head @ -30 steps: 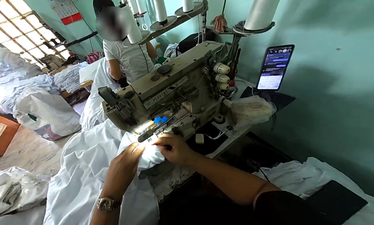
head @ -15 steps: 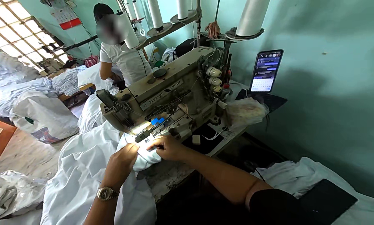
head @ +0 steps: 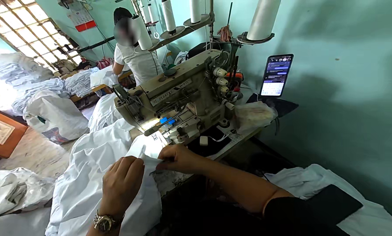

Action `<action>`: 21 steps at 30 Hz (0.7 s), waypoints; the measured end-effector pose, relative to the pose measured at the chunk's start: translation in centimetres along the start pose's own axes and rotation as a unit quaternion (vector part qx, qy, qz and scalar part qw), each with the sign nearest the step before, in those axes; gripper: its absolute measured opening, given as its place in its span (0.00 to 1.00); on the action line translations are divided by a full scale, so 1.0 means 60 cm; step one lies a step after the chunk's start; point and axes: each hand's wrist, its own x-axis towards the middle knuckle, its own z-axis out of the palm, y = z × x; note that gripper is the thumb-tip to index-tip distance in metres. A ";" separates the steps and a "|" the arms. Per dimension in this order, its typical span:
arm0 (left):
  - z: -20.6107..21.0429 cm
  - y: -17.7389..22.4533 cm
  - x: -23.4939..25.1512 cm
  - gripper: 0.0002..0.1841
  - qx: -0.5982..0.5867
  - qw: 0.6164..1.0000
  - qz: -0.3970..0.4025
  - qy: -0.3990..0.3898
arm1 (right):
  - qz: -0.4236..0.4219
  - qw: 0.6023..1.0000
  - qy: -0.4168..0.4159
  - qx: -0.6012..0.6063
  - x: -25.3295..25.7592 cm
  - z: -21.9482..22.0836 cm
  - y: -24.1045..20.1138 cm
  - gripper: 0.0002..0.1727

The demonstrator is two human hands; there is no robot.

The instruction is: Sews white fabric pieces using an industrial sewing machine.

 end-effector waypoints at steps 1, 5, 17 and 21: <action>-0.002 0.005 0.002 0.06 0.001 1.000 0.006 -0.001 | 0.013 1.000 0.001 -0.005 0.004 -0.003 0.004 0.15; -0.007 0.002 0.015 0.08 0.033 0.999 0.010 -0.001 | 0.078 0.995 0.010 -0.061 0.025 -0.006 0.048 0.18; 0.000 -0.066 0.063 0.13 -0.282 0.863 -0.006 -0.420 | -0.101 0.990 -0.094 -0.014 -0.004 -0.016 -0.019 0.15; -0.034 -0.111 0.093 0.15 -0.363 0.836 -0.027 -0.410 | 0.006 0.995 -0.043 -0.088 0.038 -0.024 0.021 0.21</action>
